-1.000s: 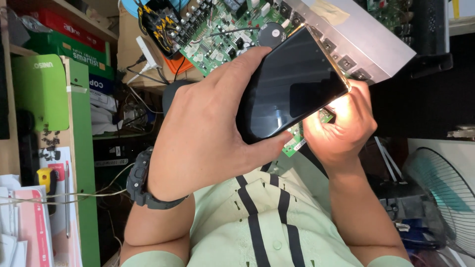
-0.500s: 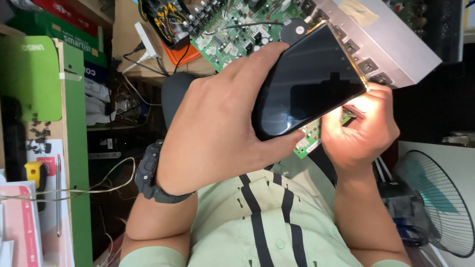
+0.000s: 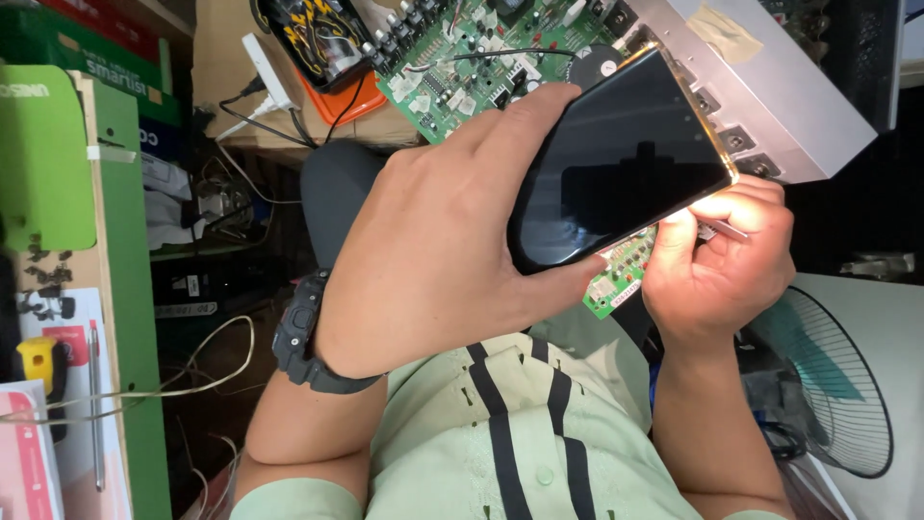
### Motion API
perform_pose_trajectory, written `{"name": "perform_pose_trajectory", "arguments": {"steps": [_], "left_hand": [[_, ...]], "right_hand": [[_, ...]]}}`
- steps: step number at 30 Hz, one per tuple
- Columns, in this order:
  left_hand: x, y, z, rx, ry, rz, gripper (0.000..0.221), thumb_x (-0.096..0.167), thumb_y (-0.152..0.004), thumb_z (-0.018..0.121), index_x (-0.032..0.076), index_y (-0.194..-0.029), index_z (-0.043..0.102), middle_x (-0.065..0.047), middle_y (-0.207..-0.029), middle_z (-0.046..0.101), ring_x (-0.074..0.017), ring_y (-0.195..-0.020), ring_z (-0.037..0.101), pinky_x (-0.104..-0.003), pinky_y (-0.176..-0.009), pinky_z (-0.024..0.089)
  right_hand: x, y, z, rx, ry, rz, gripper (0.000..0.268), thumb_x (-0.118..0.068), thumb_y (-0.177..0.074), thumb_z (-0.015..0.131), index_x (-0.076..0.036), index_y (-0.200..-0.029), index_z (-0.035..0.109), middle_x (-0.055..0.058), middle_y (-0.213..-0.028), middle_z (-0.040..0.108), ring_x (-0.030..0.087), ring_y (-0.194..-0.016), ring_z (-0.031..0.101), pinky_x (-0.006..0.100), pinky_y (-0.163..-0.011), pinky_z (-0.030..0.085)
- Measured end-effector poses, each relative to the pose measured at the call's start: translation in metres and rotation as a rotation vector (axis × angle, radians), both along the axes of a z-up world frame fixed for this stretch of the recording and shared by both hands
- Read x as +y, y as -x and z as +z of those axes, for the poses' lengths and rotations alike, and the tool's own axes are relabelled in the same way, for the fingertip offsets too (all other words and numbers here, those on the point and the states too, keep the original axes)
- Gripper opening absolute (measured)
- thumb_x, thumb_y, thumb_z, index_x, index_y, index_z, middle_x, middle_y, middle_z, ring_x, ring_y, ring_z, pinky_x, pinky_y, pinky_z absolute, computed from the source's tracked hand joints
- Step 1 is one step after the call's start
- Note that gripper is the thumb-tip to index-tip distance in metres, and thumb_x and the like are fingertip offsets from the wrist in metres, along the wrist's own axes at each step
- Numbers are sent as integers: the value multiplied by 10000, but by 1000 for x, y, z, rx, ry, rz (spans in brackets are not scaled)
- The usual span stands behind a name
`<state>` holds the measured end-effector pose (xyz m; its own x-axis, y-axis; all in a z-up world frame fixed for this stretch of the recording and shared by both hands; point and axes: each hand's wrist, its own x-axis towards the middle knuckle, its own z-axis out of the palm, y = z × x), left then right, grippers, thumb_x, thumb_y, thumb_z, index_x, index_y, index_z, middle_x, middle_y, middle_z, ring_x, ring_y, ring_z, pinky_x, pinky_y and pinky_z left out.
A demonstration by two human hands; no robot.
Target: A person uses a smartphone to inspect a circuit board and then uses multimeter probes to test components.
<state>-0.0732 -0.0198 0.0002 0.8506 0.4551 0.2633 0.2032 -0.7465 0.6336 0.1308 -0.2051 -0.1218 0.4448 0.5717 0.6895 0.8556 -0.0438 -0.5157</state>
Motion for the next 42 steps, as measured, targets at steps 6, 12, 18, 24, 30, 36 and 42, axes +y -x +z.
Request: {"name": "perform_pose_trajectory", "arguments": {"steps": [6, 12, 18, 24, 30, 36, 42], "left_hand": [[3, -1, -5, -23, 11, -25, 968, 573, -997, 935, 29, -1663, 492, -150, -1611, 757, -386, -1408, 780, -544, -903, 617], [6, -3, -8, -29, 23, -20, 986, 563, -966, 942, 48, -1668, 479, -152, -1564, 781, -405, -1365, 783, -555, -899, 606], [11, -6, -14, -48, 2, -6, 981, 553, -962, 953, 59, -1659, 472, -135, -1592, 774, -406, -1338, 785, -566, -889, 601], [14, -6, -16, -44, 8, 2, 996, 550, -929, 971, 65, -1644, 477, -122, -1549, 784, -401, -1271, 787, -567, -859, 595], [14, -7, -15, -42, 20, 1, 971, 545, -930, 945, 70, -1639, 481, -111, -1560, 778, -400, -1292, 784, -573, -858, 593], [13, -6, -16, -52, 18, -4, 967, 533, -935, 949, 57, -1638, 487, -121, -1586, 767, -396, -1310, 788, -554, -895, 599], [12, -9, -14, -35, 3, -9, 997, 547, -934, 965, 53, -1651, 479, -124, -1553, 779, -400, -1277, 784, -561, -873, 595]], "right_hand": [[-2, 1, -2, -41, 20, -46, 243, 271, -1062, 671, 79, -1109, 530, 241, -1040, 653, 413, -1014, 678, 482, -875, 571], [-3, 2, -5, -66, 25, -58, 237, 304, -1003, 627, 91, -1083, 558, 204, -979, 600, 392, -954, 598, 475, -828, 527], [3, 12, 5, -46, 58, -51, 265, 280, -1028, 749, 84, -1144, 612, 276, -1125, 663, 405, -1064, 710, 457, -845, 617], [4, 12, 5, -72, 70, -47, 262, 251, -1091, 812, 76, -1160, 629, 280, -1153, 682, 408, -1093, 726, 468, -906, 652], [4, 12, 5, -87, 71, -35, 253, 244, -1104, 806, 73, -1173, 632, 277, -1147, 677, 400, -1086, 715, 469, -900, 647], [4, 12, 5, -98, 64, -35, 264, 263, -1079, 802, 73, -1160, 637, 270, -1137, 670, 409, -1078, 711, 476, -910, 645], [4, 10, 2, -82, 48, -45, 261, 231, -1090, 816, 64, -1151, 625, 257, -1127, 691, 412, -1086, 718, 492, -966, 652]]}}
